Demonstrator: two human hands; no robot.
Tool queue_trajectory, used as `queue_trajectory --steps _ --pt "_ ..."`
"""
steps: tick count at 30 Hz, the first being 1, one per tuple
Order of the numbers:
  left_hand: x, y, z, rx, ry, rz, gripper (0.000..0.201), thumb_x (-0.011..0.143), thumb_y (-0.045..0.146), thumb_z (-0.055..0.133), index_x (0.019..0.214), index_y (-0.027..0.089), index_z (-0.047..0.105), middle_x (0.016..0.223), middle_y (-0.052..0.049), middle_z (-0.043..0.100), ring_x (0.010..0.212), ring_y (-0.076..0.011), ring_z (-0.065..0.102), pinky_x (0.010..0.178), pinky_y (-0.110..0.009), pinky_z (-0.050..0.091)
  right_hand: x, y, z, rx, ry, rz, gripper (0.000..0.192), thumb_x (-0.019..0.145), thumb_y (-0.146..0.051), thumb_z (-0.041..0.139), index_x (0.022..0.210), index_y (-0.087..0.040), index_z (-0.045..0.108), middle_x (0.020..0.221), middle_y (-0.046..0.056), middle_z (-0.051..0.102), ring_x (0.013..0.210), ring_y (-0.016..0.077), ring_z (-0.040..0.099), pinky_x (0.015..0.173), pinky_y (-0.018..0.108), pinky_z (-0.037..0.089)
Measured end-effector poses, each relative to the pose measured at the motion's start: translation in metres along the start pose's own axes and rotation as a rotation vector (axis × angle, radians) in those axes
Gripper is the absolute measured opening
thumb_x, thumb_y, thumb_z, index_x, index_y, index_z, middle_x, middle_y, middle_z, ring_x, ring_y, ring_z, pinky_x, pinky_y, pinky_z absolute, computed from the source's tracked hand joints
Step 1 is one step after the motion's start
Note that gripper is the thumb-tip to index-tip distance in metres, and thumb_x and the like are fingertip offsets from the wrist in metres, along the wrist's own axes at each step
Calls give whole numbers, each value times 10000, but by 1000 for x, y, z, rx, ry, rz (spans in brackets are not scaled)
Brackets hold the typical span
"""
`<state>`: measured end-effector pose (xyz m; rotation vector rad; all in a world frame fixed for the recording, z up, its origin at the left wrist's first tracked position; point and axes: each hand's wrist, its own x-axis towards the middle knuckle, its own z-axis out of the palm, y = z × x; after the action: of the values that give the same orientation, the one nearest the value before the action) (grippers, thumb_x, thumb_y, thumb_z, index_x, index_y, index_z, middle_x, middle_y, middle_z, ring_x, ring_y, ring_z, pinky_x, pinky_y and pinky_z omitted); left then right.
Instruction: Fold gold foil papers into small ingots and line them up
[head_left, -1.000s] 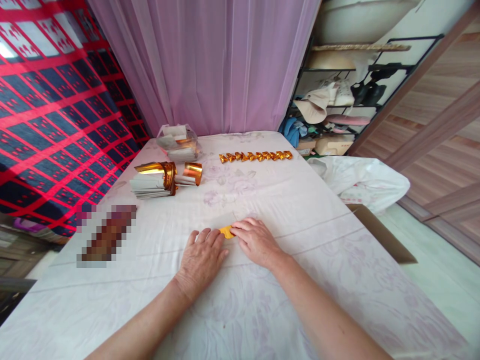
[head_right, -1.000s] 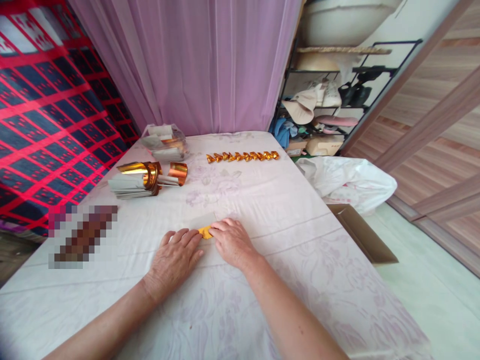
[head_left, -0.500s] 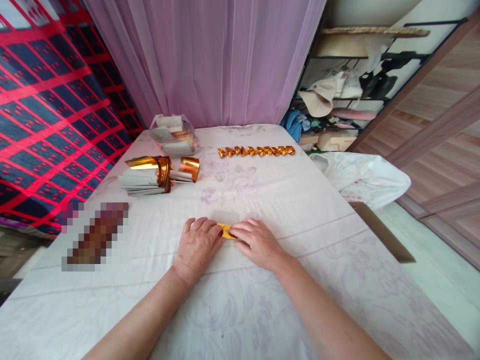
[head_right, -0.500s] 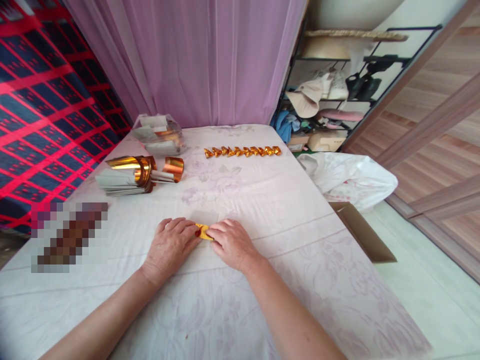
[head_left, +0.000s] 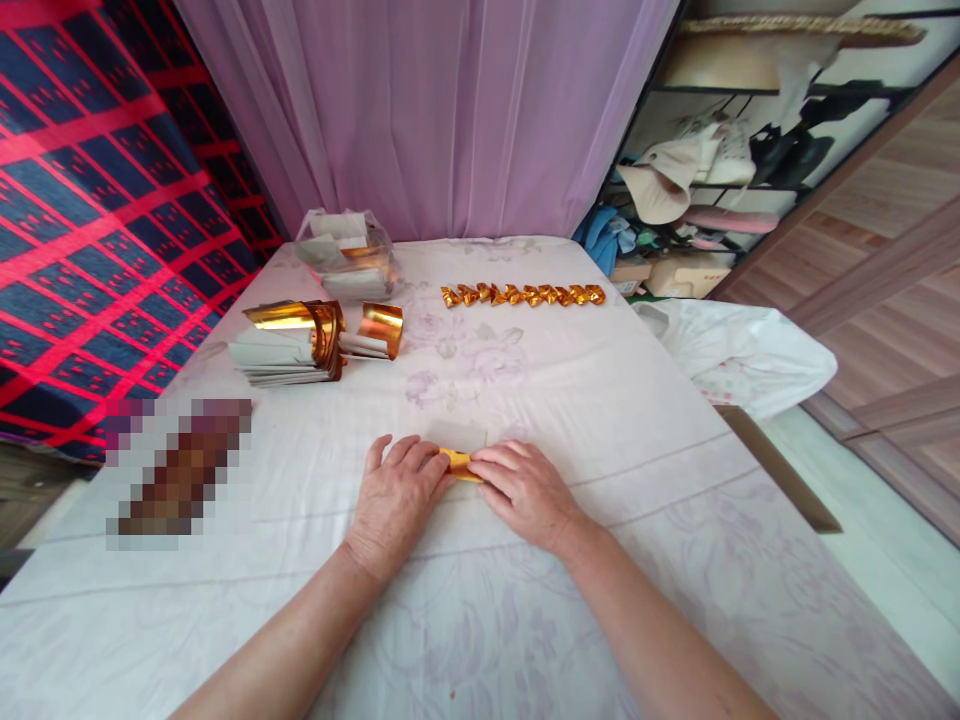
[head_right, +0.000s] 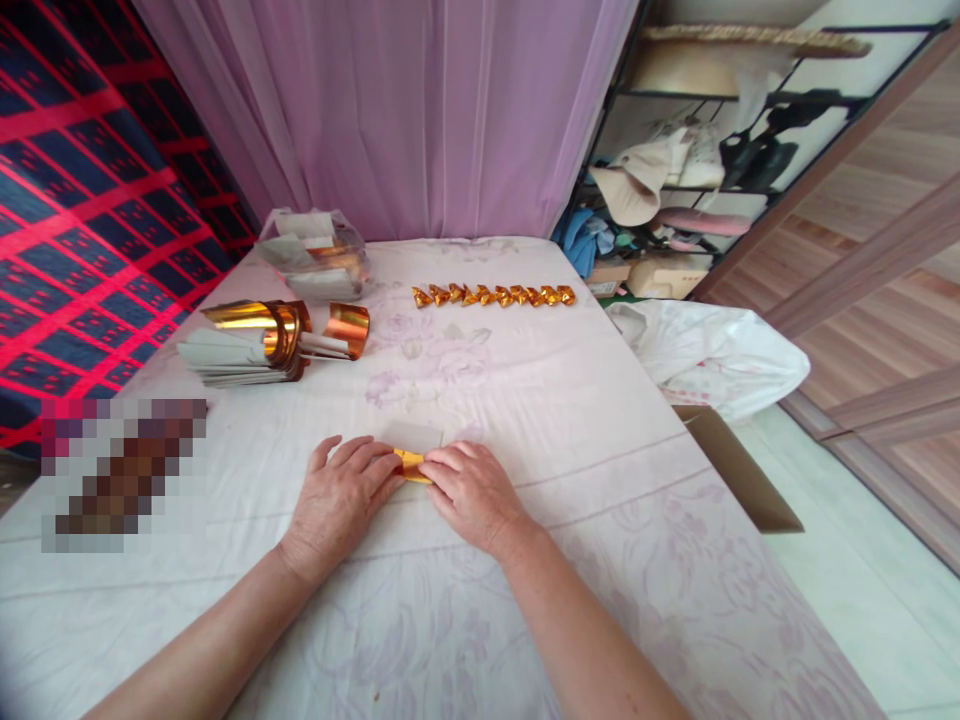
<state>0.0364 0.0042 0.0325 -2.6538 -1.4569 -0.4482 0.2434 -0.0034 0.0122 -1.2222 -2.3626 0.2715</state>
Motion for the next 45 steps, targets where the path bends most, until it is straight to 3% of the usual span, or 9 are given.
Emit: queue_trajectory --steps 8,14,25,36,45 --pt "-1 0 -1 -63 -15 -41 170 948 341 564 1005 243 690 1058 -46 718 1075 -280 609 1003 -530 335 4 -3 -5 -83 -24 -31 197 970 -207 515 1054 -225 691 1043 51 706 938 205 596 801 362 440" --pt "-1 2 -2 -108 -3 -87 165 954 295 545 940 247 702 1029 -39 720 1025 -248 621 1015 -521 327 4 -6 -3 -72 -9 -52 144 959 -229 556 1003 -235 693 957 39 709 886 185 600 775 330 406" --pt "-2 3 0 -156 -9 -105 118 936 280 564 936 238 674 1046 -40 710 1018 -243 620 1042 -535 292 7 -4 7 6 49 59 175 971 -231 506 910 -219 669 868 31 699 836 183 597 794 322 421" --pt "-5 2 0 -176 -24 -93 105 929 250 568 966 238 666 1066 -39 705 1030 -248 614 1040 -548 289 18 -10 11 -120 -11 206 188 970 -251 514 838 -209 640 787 31 660 768 177 585 713 300 382" --pt "-4 1 0 -187 -29 -94 113 925 258 574 987 241 667 1063 -28 705 1035 -251 619 1048 -551 288 18 -15 18 -165 73 245 152 939 -222 552 806 -205 624 767 19 638 753 179 572 709 308 363"
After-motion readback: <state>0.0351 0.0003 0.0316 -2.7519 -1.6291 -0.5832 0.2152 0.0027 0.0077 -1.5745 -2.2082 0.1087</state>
